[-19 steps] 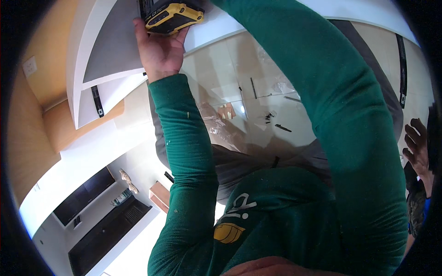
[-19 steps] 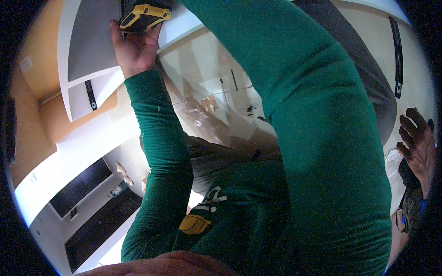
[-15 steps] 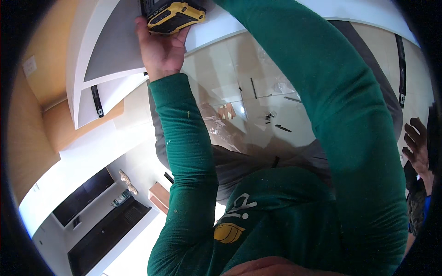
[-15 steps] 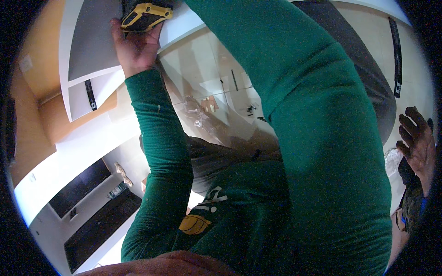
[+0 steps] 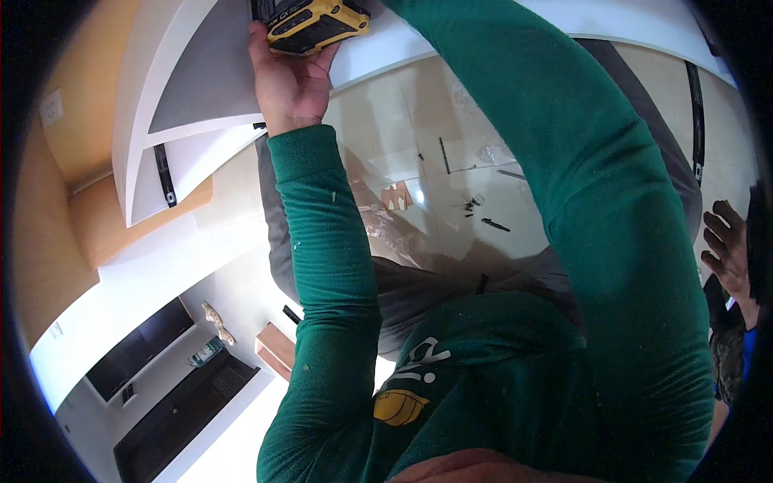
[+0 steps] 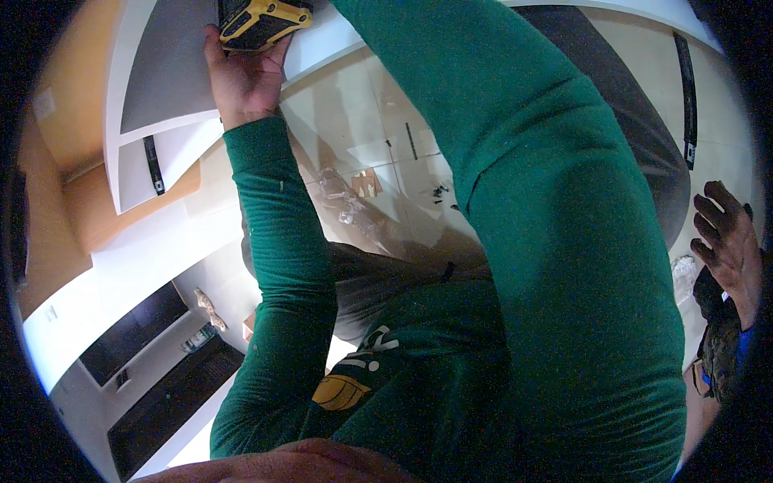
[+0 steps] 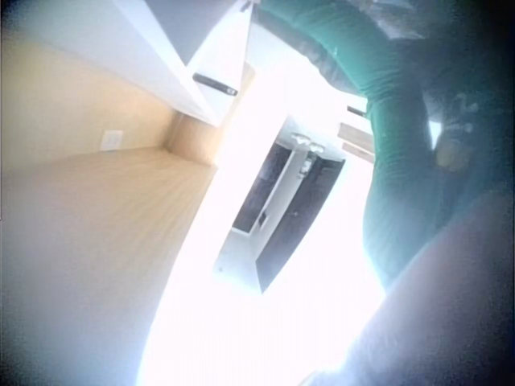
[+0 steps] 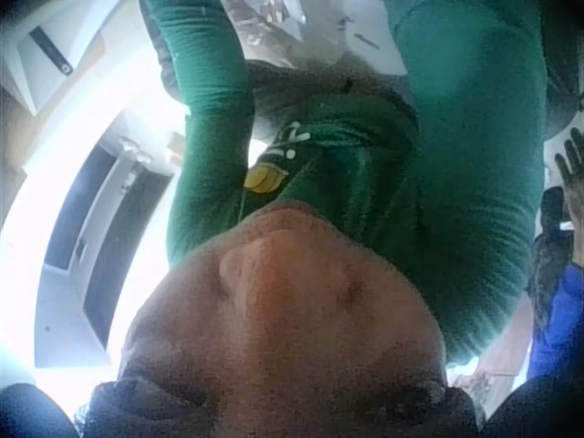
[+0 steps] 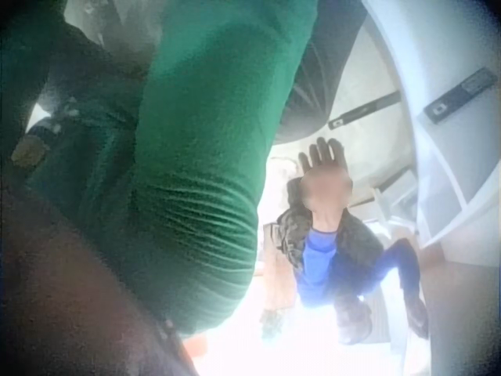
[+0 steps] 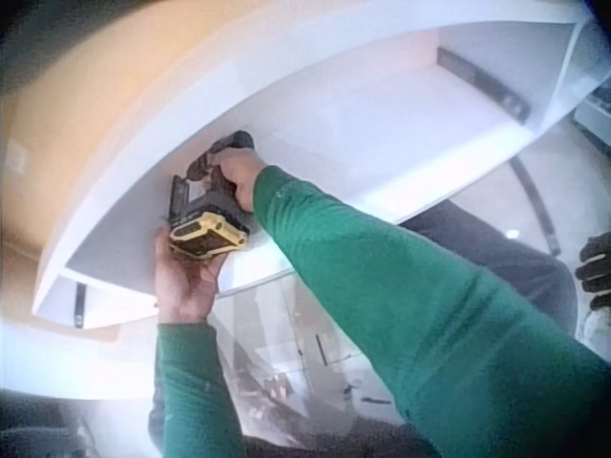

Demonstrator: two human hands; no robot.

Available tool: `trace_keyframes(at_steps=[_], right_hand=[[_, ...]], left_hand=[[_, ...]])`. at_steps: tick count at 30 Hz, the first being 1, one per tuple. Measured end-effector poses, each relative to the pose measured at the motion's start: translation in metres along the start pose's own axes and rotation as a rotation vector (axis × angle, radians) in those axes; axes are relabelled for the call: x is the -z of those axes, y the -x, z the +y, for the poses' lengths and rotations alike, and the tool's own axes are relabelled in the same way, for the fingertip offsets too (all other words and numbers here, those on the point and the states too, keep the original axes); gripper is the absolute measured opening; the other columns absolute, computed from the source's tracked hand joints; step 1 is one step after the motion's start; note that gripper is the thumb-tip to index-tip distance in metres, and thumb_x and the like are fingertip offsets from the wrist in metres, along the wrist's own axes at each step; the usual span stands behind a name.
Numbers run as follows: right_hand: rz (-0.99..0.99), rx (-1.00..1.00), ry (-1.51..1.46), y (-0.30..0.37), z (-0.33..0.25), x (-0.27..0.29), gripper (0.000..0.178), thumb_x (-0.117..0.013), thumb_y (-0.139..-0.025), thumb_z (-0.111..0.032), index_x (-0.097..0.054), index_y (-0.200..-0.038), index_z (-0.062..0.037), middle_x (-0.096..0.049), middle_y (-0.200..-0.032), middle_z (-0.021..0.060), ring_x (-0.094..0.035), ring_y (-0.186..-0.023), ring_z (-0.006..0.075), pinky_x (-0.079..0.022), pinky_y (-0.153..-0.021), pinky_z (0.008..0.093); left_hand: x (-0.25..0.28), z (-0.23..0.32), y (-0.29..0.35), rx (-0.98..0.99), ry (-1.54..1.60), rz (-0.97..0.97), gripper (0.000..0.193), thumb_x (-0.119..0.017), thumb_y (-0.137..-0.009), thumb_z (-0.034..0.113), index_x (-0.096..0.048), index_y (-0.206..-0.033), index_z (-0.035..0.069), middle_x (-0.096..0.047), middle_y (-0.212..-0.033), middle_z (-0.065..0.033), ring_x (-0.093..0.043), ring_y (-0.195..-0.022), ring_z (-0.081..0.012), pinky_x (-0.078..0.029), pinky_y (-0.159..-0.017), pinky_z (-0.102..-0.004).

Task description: The person assembles a white cabinet by attaching metal drawer slides using a cordless drill. They repeatedly pick up screws, align the slides, and drive screws into the cabinet sides while sitting on the floor.

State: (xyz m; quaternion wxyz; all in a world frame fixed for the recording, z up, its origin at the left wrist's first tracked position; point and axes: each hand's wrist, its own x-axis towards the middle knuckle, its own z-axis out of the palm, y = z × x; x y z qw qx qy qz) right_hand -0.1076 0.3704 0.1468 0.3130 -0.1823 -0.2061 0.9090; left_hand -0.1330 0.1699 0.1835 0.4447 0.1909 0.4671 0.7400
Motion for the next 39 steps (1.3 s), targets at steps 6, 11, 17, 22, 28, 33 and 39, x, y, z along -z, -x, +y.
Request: trace_keyframes(at_steps=[6,11,17,22,28,33,39], right_hand=[[-0.017,0.034,0.014,-0.007,-0.001,0.004,0.014,-0.059,-0.100,-0.014,-0.063,-0.101,-0.0009,-0.067,-0.081,0.0166,-0.066,-0.063,0.0294,-0.058,-0.057,0.0446],[-0.013,0.050,0.036,-0.004,0.002,0.001,0.015,-0.059,-0.101,-0.015,-0.064,-0.101,-0.0002,-0.068,-0.081,0.0168,-0.065,-0.062,0.0288,-0.057,-0.056,0.0435],[-0.002,0.035,0.072,-0.007,-0.003,0.002,0.018,-0.059,-0.102,-0.016,-0.066,-0.103,-0.0002,-0.069,-0.083,0.0164,-0.066,-0.064,0.0281,-0.057,-0.057,0.0422],[0.030,0.011,0.067,0.004,0.001,-0.005,0.018,-0.060,-0.101,-0.018,-0.067,-0.101,-0.0016,-0.069,-0.081,0.0156,-0.065,-0.063,0.0284,-0.056,-0.057,0.0428],[0.016,0.020,0.066,-0.008,0.002,-0.003,0.019,-0.063,-0.099,-0.020,-0.067,-0.100,-0.0015,-0.068,-0.079,0.0149,-0.065,-0.062,0.0287,-0.056,-0.057,0.0443],[0.055,0.065,0.040,-0.008,0.006,-0.002,0.017,-0.063,-0.098,-0.017,-0.067,-0.101,-0.0009,-0.068,-0.078,0.0154,-0.065,-0.062,0.0290,-0.056,-0.057,0.0442],[0.025,0.038,0.053,-0.005,0.006,-0.007,0.017,-0.063,-0.098,-0.015,-0.068,-0.105,-0.0010,-0.069,-0.082,0.0165,-0.067,-0.066,0.0293,-0.056,-0.059,0.0446]], left_hand=[[-0.005,0.000,-0.001,0.007,0.013,0.024,0.054,-0.039,-0.110,0.044,-0.056,-0.131,-0.002,-0.069,-0.123,-0.0198,-0.069,-0.111,-0.0341,-0.062,-0.093,-0.0487],[0.001,0.001,-0.002,0.009,0.030,0.038,0.053,-0.040,-0.110,0.044,-0.057,-0.130,-0.002,-0.069,-0.121,-0.0199,-0.070,-0.109,-0.0343,-0.062,-0.092,-0.0487],[-0.008,0.001,-0.002,0.012,0.018,0.034,0.054,-0.041,-0.110,0.044,-0.057,-0.131,-0.003,-0.069,-0.121,-0.0200,-0.070,-0.109,-0.0350,-0.061,-0.093,-0.0498],[-0.006,0.002,0.002,0.006,0.004,0.067,0.054,-0.041,-0.109,0.044,-0.057,-0.131,-0.003,-0.070,-0.121,-0.0198,-0.069,-0.112,-0.0345,-0.061,-0.095,-0.0501],[0.020,0.001,-0.020,-0.026,-0.056,0.031,0.058,-0.044,-0.107,0.050,-0.054,-0.136,0.001,-0.062,-0.136,-0.0231,-0.059,-0.127,-0.0434,-0.047,-0.109,-0.0655],[0.019,-0.003,-0.020,-0.027,-0.081,0.040,0.056,-0.045,-0.107,0.049,-0.054,-0.135,0.002,-0.063,-0.134,-0.0228,-0.060,-0.126,-0.0431,-0.050,-0.105,-0.0654],[0.033,0.001,-0.025,0.031,0.092,-0.055,0.057,-0.045,-0.106,0.050,-0.054,-0.137,0.003,-0.063,-0.134,-0.0224,-0.062,-0.123,-0.0424,-0.055,-0.100,-0.0624]])
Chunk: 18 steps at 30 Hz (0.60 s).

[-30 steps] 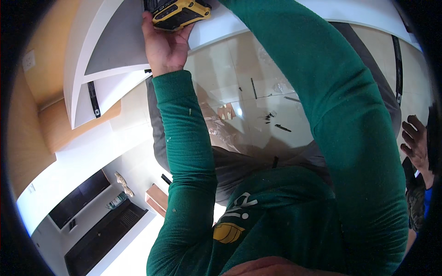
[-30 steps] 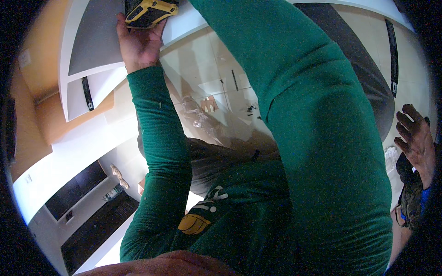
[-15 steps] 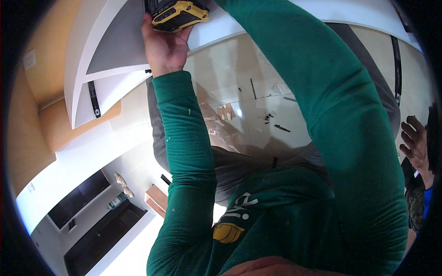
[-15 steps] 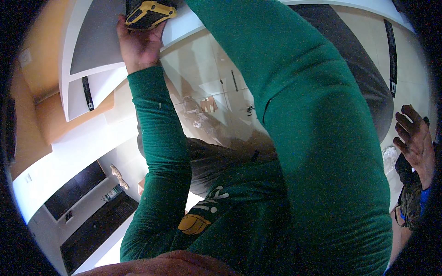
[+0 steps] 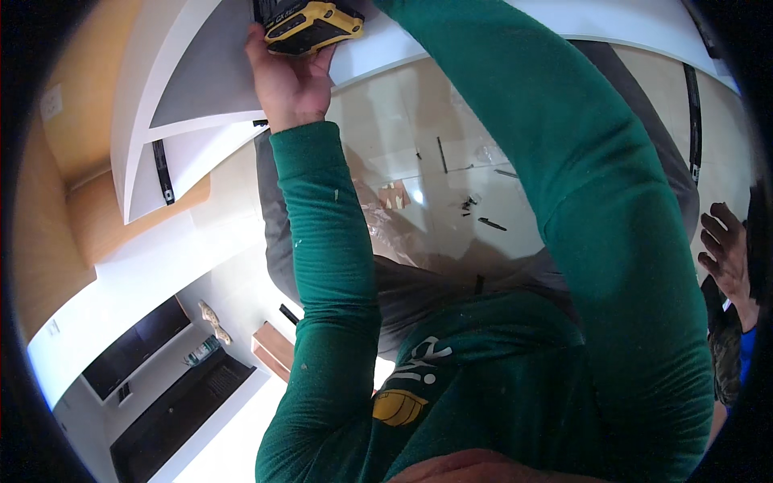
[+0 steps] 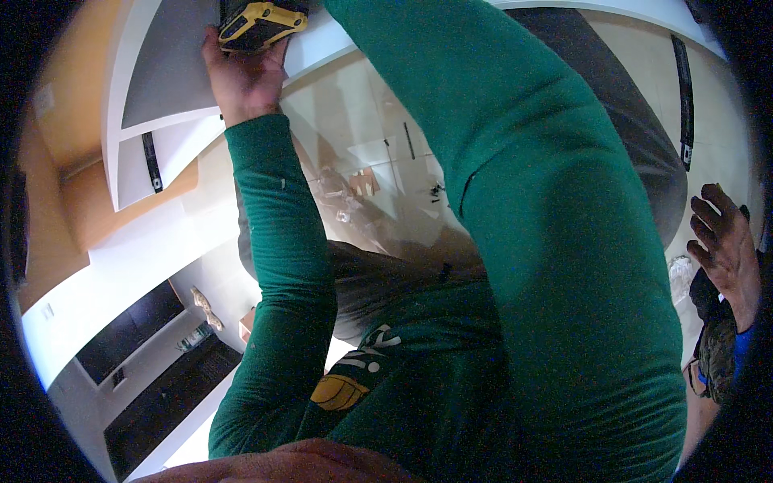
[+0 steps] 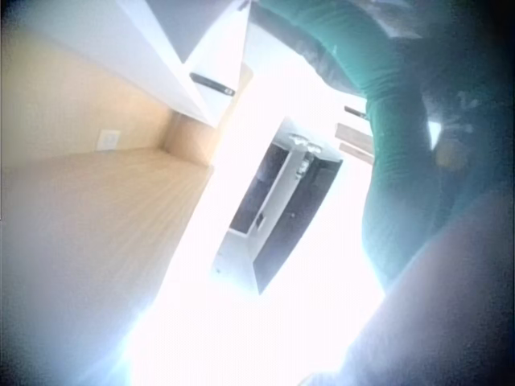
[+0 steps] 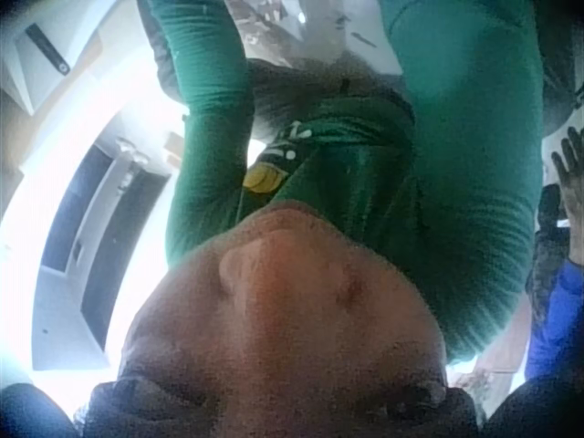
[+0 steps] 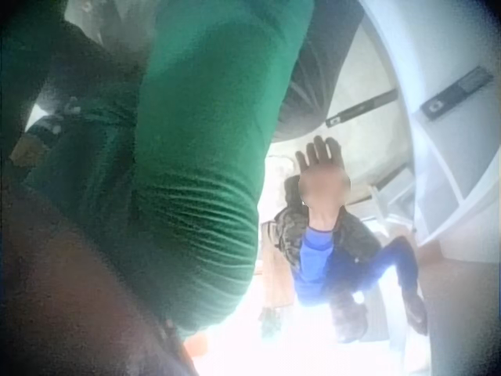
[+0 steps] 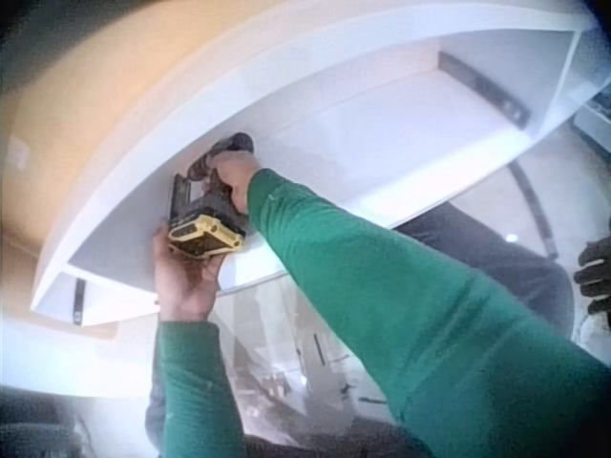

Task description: The person assembles a white cabinet by attaching metal drawer slides using a cordless drill. They repeatedly pick up screws, align the slides, and drive screws into the cabinet sides while sitting on the floor.

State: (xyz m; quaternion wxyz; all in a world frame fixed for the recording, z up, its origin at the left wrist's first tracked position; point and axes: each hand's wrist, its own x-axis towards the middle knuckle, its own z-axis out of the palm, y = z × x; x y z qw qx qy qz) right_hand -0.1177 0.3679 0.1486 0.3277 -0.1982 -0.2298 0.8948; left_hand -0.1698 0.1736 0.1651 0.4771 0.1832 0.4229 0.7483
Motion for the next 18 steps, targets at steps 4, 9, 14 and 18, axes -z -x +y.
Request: trace_keyframes(at_steps=[4,9,14,18], right_hand=[[-0.013,0.019,0.027,-0.005,0.002,0.004,0.016,-0.062,-0.098,-0.015,-0.068,-0.103,-0.0012,-0.069,-0.082,0.0165,-0.067,-0.066,0.0300,-0.056,-0.060,0.0447],[0.050,-0.050,-0.003,-0.007,0.004,-0.006,0.016,-0.064,-0.096,-0.017,-0.067,-0.100,-0.0013,-0.068,-0.081,0.0164,-0.067,-0.066,0.0304,-0.056,-0.059,0.0455],[0.041,0.000,0.019,-0.008,0.008,-0.005,0.016,-0.064,-0.096,-0.017,-0.068,-0.099,-0.0015,-0.068,-0.080,0.0171,-0.066,-0.064,0.0314,-0.057,-0.058,0.0461],[-0.007,0.023,-0.003,-0.015,0.004,0.002,0.016,-0.064,-0.096,-0.015,-0.069,-0.098,-0.0005,-0.068,-0.080,0.0174,-0.066,-0.063,0.0315,-0.057,-0.058,0.0460]], left_hand=[[-0.020,-0.009,0.007,-0.091,-0.118,0.120,0.059,-0.044,-0.106,0.052,-0.054,-0.138,0.003,-0.063,-0.134,-0.0219,-0.061,-0.125,-0.0426,-0.050,-0.106,-0.0642],[-0.015,-0.007,0.007,-0.111,-0.134,0.140,0.060,-0.042,-0.106,0.053,-0.053,-0.139,0.004,-0.063,-0.135,-0.0206,-0.059,-0.128,-0.0421,-0.047,-0.109,-0.0651],[-0.019,-0.007,0.010,-0.114,-0.159,0.144,0.060,-0.040,-0.107,0.052,-0.052,-0.140,0.003,-0.062,-0.138,-0.0204,-0.059,-0.127,-0.0422,-0.047,-0.109,-0.0649],[-0.018,-0.010,0.005,-0.109,-0.133,0.108,0.061,-0.041,-0.106,0.053,-0.052,-0.141,0.004,-0.061,-0.138,-0.0204,-0.059,-0.127,-0.0417,-0.048,-0.108,-0.0632]])
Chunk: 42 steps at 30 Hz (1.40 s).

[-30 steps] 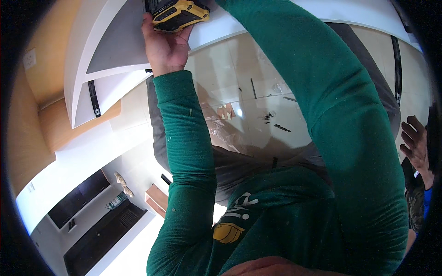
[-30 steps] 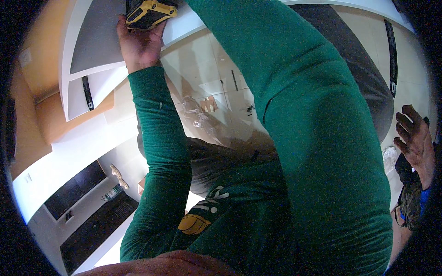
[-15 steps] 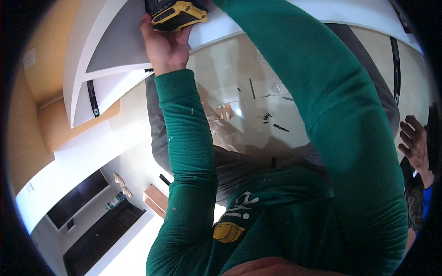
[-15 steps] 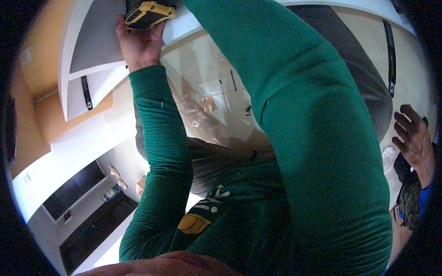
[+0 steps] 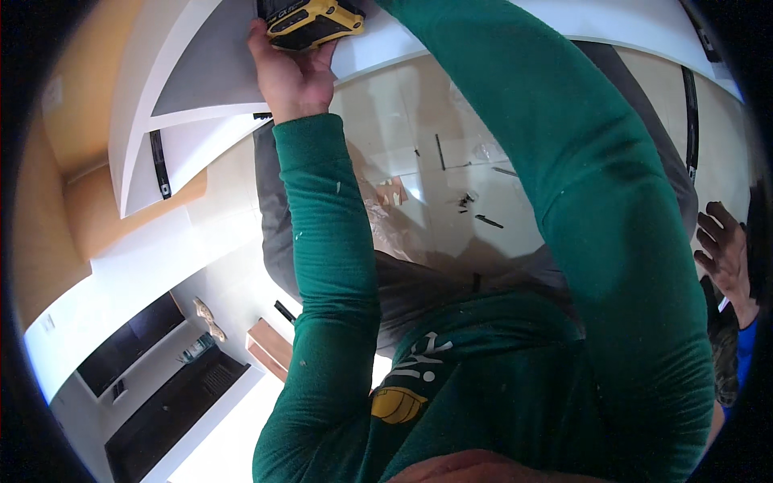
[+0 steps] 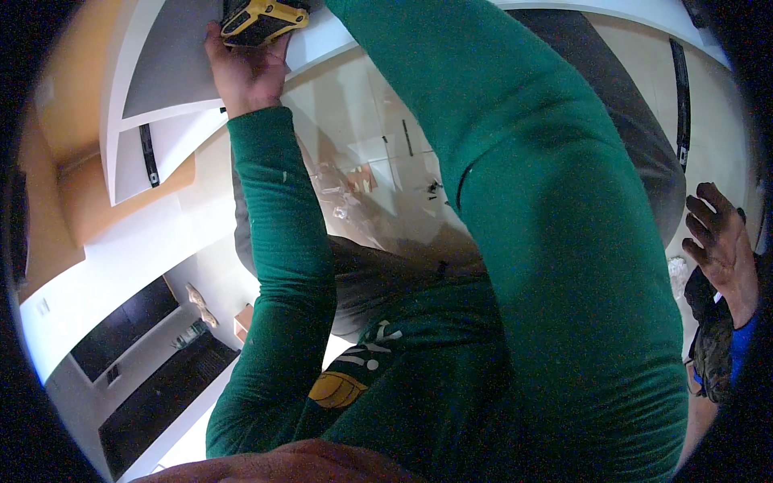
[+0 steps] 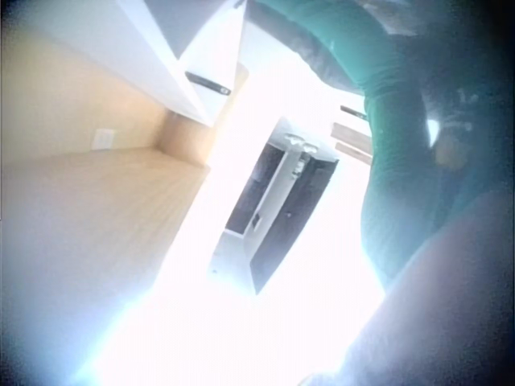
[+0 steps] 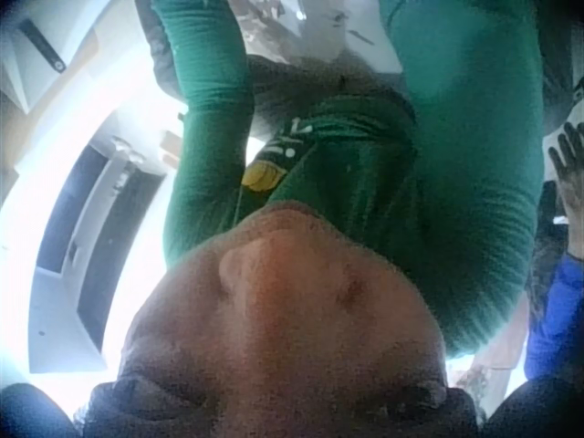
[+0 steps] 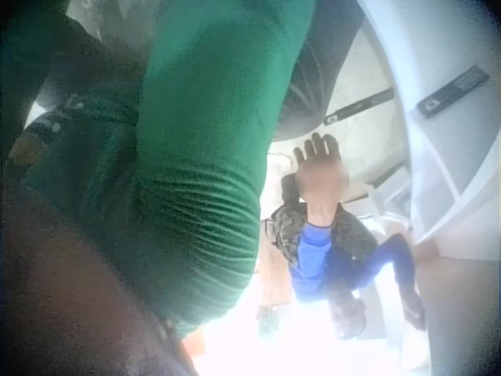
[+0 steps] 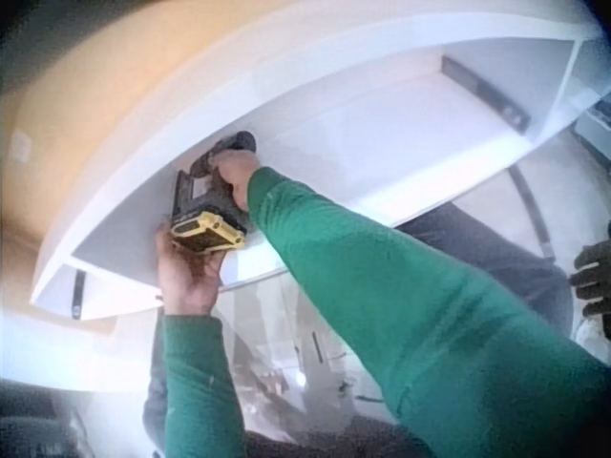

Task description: The person assembles a white cabinet by attaching metal drawer slides using a cordless drill. They repeatedly pick up screws, align the slides, and drive screws into the cabinet sides while sitting on the floor.

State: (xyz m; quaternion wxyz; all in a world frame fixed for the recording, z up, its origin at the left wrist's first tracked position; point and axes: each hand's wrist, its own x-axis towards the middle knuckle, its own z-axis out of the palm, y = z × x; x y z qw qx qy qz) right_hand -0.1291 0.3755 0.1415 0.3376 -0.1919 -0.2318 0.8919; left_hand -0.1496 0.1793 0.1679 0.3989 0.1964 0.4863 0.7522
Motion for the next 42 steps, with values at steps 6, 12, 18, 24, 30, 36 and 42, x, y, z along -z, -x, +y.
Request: trace_keyframes(at_steps=[6,12,18,24,30,36,42], right_hand=[[0.013,-0.012,0.029,0.006,0.004,-0.006,0.014,-0.064,-0.096,-0.013,-0.069,-0.097,0.0004,-0.068,-0.079,0.0175,-0.065,-0.062,0.0313,-0.056,-0.057,0.0464],[0.045,-0.021,0.064,0.002,0.007,-0.008,0.014,-0.063,-0.097,-0.012,-0.068,-0.097,0.0006,-0.068,-0.079,0.0160,-0.065,-0.062,0.0316,-0.055,-0.057,0.0455],[0.014,-0.012,0.024,-0.008,0.013,-0.008,0.014,-0.063,-0.097,-0.013,-0.070,-0.093,-0.0019,-0.069,-0.082,0.0147,-0.064,-0.064,0.0294,-0.054,-0.060,0.0438],[0.115,0.004,0.093,-0.011,0.010,-0.005,0.014,-0.065,-0.095,-0.013,-0.072,-0.093,-0.0014,-0.070,-0.085,0.0142,-0.066,-0.068,0.0280,-0.056,-0.063,0.0430],[-0.100,0.117,0.040,-0.019,0.006,0.020,0.018,-0.062,-0.097,-0.010,-0.073,-0.104,0.0026,-0.073,-0.091,0.0152,-0.069,-0.073,0.0260,-0.059,-0.066,0.0395],[-0.039,0.016,-0.070,0.072,0.013,-0.011,0.025,-0.057,-0.105,-0.021,-0.062,-0.090,-0.0022,-0.062,-0.071,0.0084,-0.061,-0.062,0.0208,-0.056,-0.063,0.0382],[0.243,0.177,0.114,0.267,-0.006,0.035,0.031,-0.055,-0.106,-0.024,-0.059,-0.124,0.0012,-0.073,-0.108,0.0121,-0.064,-0.072,0.0170,-0.056,-0.064,0.0319]], left_hand=[[-0.002,0.006,0.013,0.020,0.081,-0.008,0.056,-0.039,-0.108,0.049,-0.059,-0.130,0.001,-0.070,-0.120,-0.0174,-0.070,-0.109,-0.0317,-0.061,-0.093,-0.0491],[0.005,0.002,0.002,-0.019,-0.003,0.036,0.063,-0.041,-0.105,0.055,-0.053,-0.142,0.005,-0.062,-0.137,-0.0202,-0.060,-0.126,-0.0415,-0.049,-0.107,-0.0630],[0.001,0.002,0.004,-0.027,0.066,0.110,0.059,-0.040,-0.106,0.051,-0.055,-0.139,0.005,-0.064,-0.134,-0.0189,-0.062,-0.123,-0.0409,-0.050,-0.105,-0.0622],[-0.005,-0.003,0.005,-0.027,0.096,0.132,0.054,-0.046,-0.106,0.050,-0.052,-0.138,0.008,-0.064,-0.130,-0.0147,-0.065,-0.117,-0.0343,-0.056,-0.098,-0.0574],[-0.009,0.001,-0.003,0.052,0.120,0.056,0.054,-0.046,-0.105,0.051,-0.052,-0.139,0.009,-0.063,-0.132,-0.0137,-0.065,-0.117,-0.0341,-0.054,-0.100,-0.0581],[0.006,0.009,0.027,0.040,0.132,0.124,0.041,-0.054,-0.103,0.046,-0.058,-0.126,0.011,-0.067,-0.124,-0.0088,-0.067,-0.111,-0.0290,-0.054,-0.092,-0.0538],[0.016,-0.003,0.145,0.184,-0.361,-0.159,0.051,-0.066,-0.098,0.048,-0.065,-0.126,0.005,-0.068,-0.117,-0.0063,-0.064,-0.105,-0.0178,-0.049,-0.096,-0.0410]])
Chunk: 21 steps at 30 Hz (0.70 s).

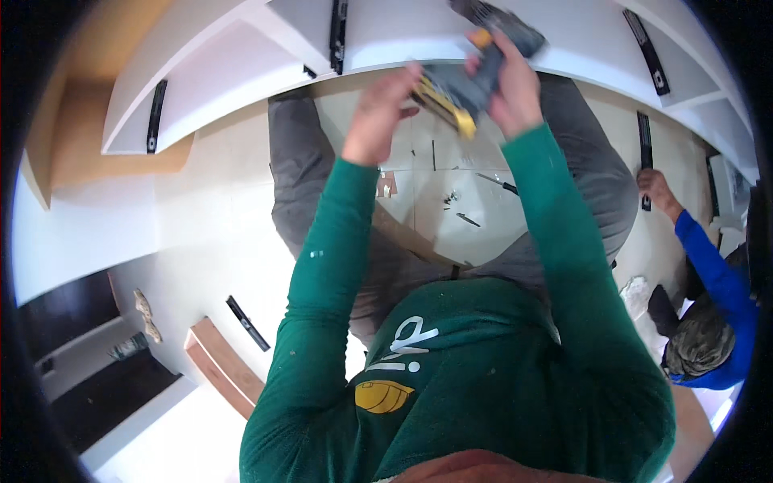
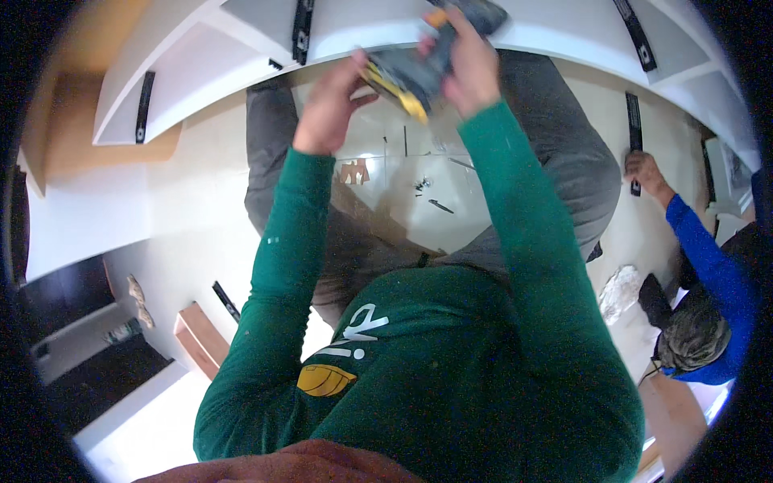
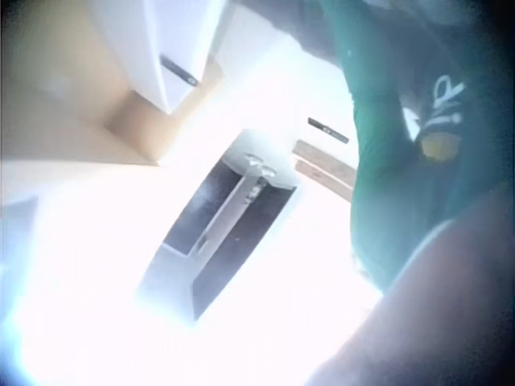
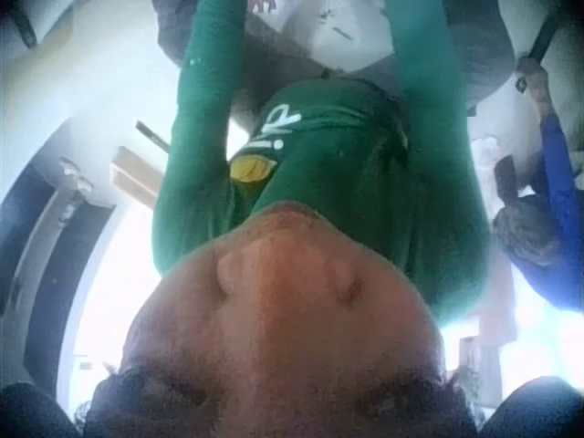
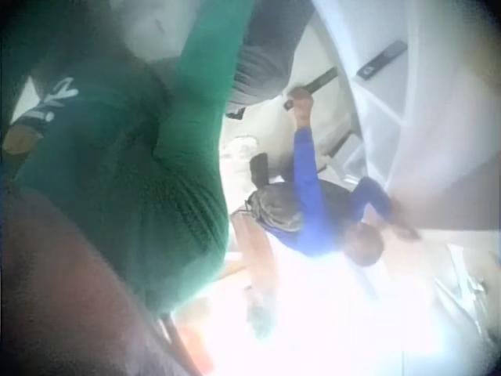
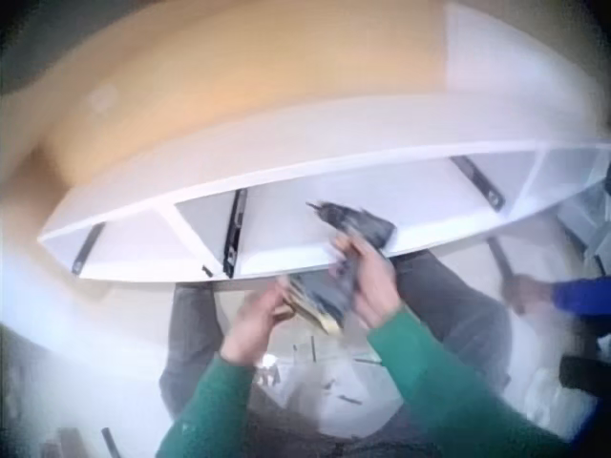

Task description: The person assembles a white cabinet by attaching metal drawer slides using a cordless drill. They repeatedly pick up screws, align the slides, and drive screws into the cabinet sides while sitting on the floor.

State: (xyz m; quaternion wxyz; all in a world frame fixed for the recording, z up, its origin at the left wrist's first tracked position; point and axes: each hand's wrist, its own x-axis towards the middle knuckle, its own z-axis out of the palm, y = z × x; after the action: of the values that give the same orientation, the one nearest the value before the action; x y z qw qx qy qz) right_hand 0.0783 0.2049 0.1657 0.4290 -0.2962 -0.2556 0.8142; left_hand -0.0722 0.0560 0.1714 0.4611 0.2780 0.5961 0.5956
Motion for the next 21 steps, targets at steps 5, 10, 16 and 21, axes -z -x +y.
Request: trace_keyframes(at_steps=[5,10,16,21], right_hand=[[-0.026,0.276,0.348,0.160,0.017,0.041,0.033,-0.061,-0.102,-0.012,-0.056,-0.132,-0.0008,-0.069,-0.118,0.0129,-0.066,-0.071,0.0183,-0.055,-0.062,0.0322],[-0.530,0.745,1.053,0.210,0.053,0.000,0.068,-0.073,-0.083,-0.003,-0.046,-0.145,-0.0026,-0.059,-0.137,0.0188,-0.064,-0.119,0.0355,-0.055,-0.098,0.0410],[-1.084,0.936,1.191,0.228,0.102,-0.106,0.064,-0.072,-0.071,-0.011,-0.058,-0.133,-0.0080,-0.057,-0.131,0.0187,-0.057,-0.120,0.0409,-0.046,-0.103,0.0488],[-1.031,0.881,0.876,0.263,0.052,-0.100,0.043,-0.071,-0.079,-0.016,-0.063,-0.121,-0.0088,-0.065,-0.111,0.0132,-0.067,-0.098,0.0351,-0.054,-0.083,0.0442]], left_hand=[[-0.018,0.008,0.122,-0.275,-0.396,-0.084,0.054,-0.066,-0.100,0.043,-0.061,-0.134,0.002,-0.066,-0.128,-0.0088,-0.060,-0.120,-0.0191,-0.045,-0.105,-0.0357],[-0.025,0.001,0.189,-0.158,0.428,0.080,0.044,-0.063,-0.104,0.035,-0.061,-0.132,0.002,-0.066,-0.126,-0.0091,-0.060,-0.118,-0.0175,-0.044,-0.106,-0.0348],[0.085,0.026,0.262,-0.189,0.778,0.233,0.041,-0.058,-0.101,0.027,-0.061,-0.134,0.003,-0.063,-0.137,-0.0169,-0.059,-0.129,-0.0287,-0.045,-0.114,-0.0457],[0.199,0.000,0.275,-0.290,0.605,0.529,0.044,-0.064,-0.099,0.020,-0.054,-0.135,-0.004,-0.067,-0.125,-0.0187,-0.064,-0.118,-0.0277,-0.048,-0.109,-0.0418]])
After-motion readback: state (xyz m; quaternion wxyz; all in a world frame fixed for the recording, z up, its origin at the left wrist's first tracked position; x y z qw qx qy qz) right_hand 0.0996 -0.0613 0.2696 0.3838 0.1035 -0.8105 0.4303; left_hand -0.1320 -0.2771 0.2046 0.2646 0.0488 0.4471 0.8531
